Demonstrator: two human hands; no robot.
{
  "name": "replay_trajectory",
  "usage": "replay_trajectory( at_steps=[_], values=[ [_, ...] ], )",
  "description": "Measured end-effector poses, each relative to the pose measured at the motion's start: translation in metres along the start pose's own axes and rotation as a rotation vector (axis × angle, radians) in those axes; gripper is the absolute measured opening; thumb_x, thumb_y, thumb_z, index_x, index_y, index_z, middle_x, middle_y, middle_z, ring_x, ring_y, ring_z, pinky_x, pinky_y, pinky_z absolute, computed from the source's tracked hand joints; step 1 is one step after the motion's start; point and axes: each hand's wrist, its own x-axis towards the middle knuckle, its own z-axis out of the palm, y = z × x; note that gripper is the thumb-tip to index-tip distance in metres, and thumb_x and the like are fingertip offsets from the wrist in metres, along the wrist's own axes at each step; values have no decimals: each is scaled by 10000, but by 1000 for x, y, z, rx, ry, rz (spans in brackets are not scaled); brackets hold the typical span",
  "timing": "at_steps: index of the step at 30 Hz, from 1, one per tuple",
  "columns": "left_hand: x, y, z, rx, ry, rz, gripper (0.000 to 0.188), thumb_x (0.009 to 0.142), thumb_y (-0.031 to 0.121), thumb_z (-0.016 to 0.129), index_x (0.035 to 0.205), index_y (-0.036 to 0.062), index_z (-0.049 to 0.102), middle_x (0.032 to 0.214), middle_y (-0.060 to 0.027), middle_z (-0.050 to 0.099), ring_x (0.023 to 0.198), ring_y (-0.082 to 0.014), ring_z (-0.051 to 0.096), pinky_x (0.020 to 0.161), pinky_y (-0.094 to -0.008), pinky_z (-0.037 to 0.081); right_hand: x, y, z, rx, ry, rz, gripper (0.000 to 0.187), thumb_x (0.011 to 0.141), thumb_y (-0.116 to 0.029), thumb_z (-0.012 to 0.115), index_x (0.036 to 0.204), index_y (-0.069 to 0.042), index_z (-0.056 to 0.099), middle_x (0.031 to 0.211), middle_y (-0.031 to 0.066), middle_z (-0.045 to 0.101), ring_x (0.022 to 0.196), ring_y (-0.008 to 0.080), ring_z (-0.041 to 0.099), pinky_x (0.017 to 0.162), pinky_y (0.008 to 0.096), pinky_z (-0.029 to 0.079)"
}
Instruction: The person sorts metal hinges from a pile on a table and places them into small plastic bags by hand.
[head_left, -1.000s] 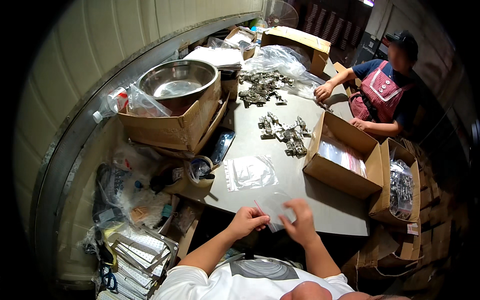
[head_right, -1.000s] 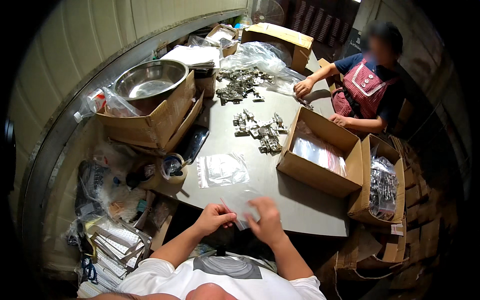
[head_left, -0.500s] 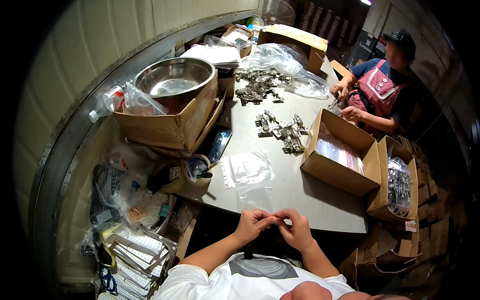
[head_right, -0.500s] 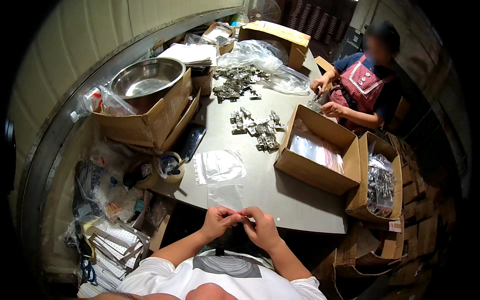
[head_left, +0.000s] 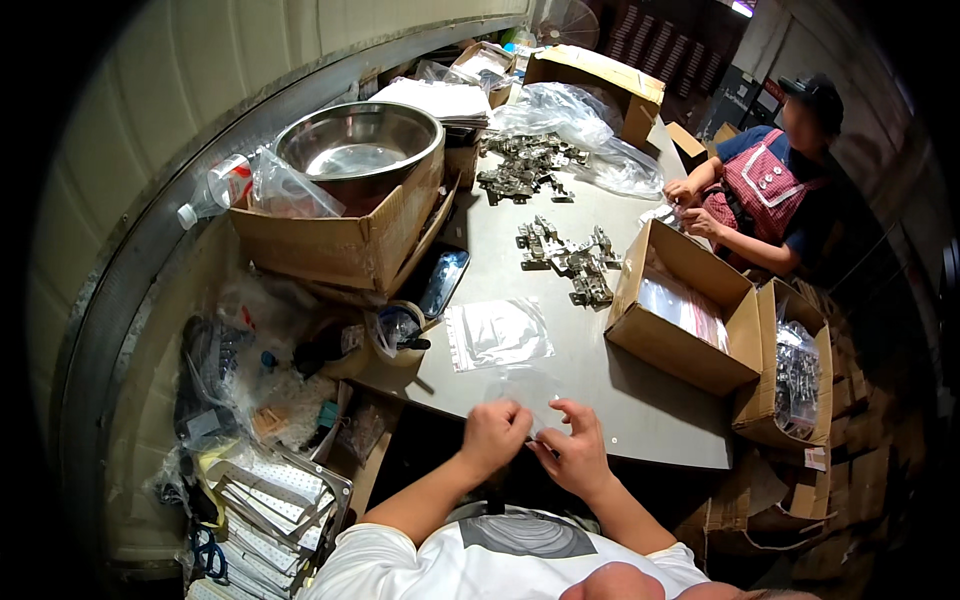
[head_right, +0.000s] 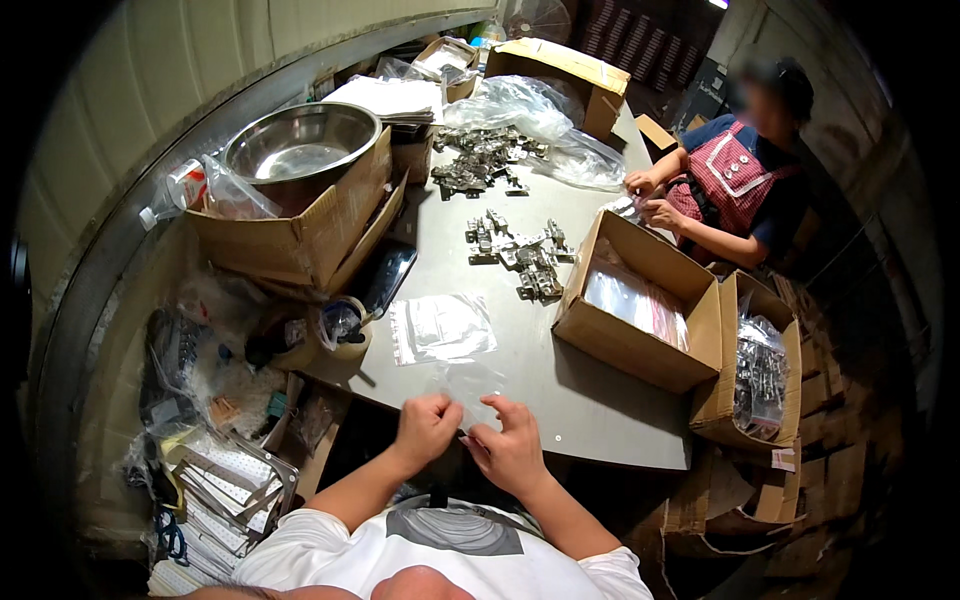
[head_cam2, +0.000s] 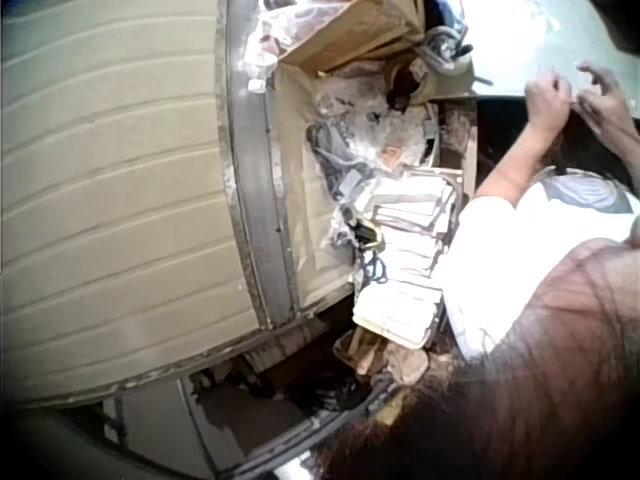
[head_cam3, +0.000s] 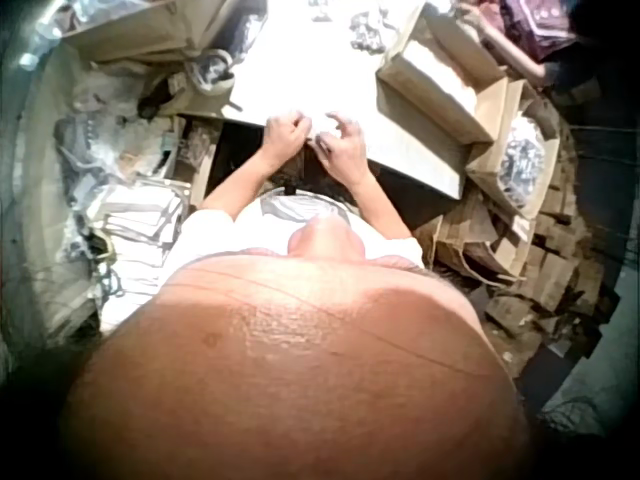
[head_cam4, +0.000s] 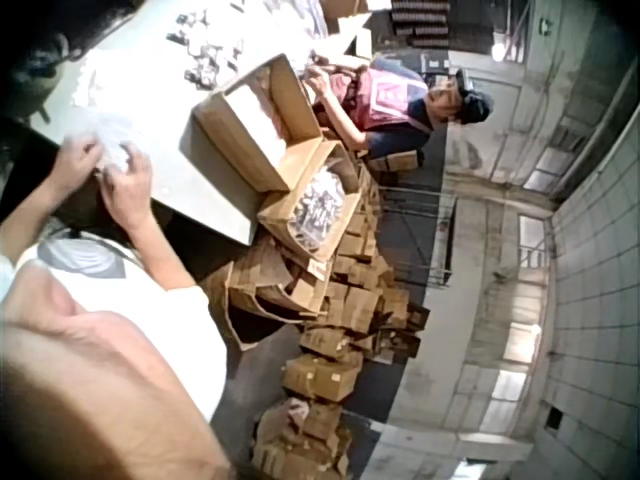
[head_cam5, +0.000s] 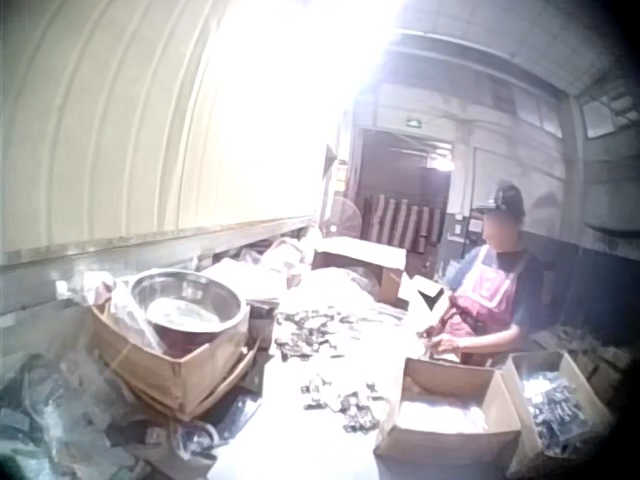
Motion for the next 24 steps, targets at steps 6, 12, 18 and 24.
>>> replay_trajectory(
  at_steps=[6, 12, 18, 24],
  values=[
    [27, -22, -55, -263, 40, -108, 48, 664, -51, 558, 656, -5, 548, 998, -95, 636, 730, -196, 617, 604, -273, 489, 45, 35, -9, 489, -527, -35, 154, 772, -180, 766, 875, -95, 691, 1255, 156, 494, 1082, 320, 533, 918, 396, 458],
    [22, -18, -70, -328, -603, 25, 304, 654, -181, 433, 782, -32, 665, 1195, -148, 636, 813, -170, 643, 660, -255, 514, 140, 150, 33, -596, -163, 214, 345, 869, -232, 646, 1167, -58, 642, 1422, 240, 401, 1259, 420, 448, 1028, 480, 393],
    [21, 10, -59, -197, 422, 225, 391, 739, -209, 406, 1024, -88, 645, 1153, -209, 627, 904, -252, 670, 731, -306, 596, 130, 176, 60, -488, -1, 246, 339, 834, -94, 611, 1154, 14, 595, 1195, 238, 578, 1124, 397, 546, 987, 450, 429],
    [34, -24, -27, 204, 118, 497, 356, 719, -135, 552, 1055, -56, 641, 1106, -189, 625, 1030, -361, 599, 910, -410, 493, 59, 122, 21, -128, 116, 380, 314, 749, -97, 718, 1031, 18, 640, 1076, 161, 634, 986, 313, 615, 849, 391, 499]
  ],
)
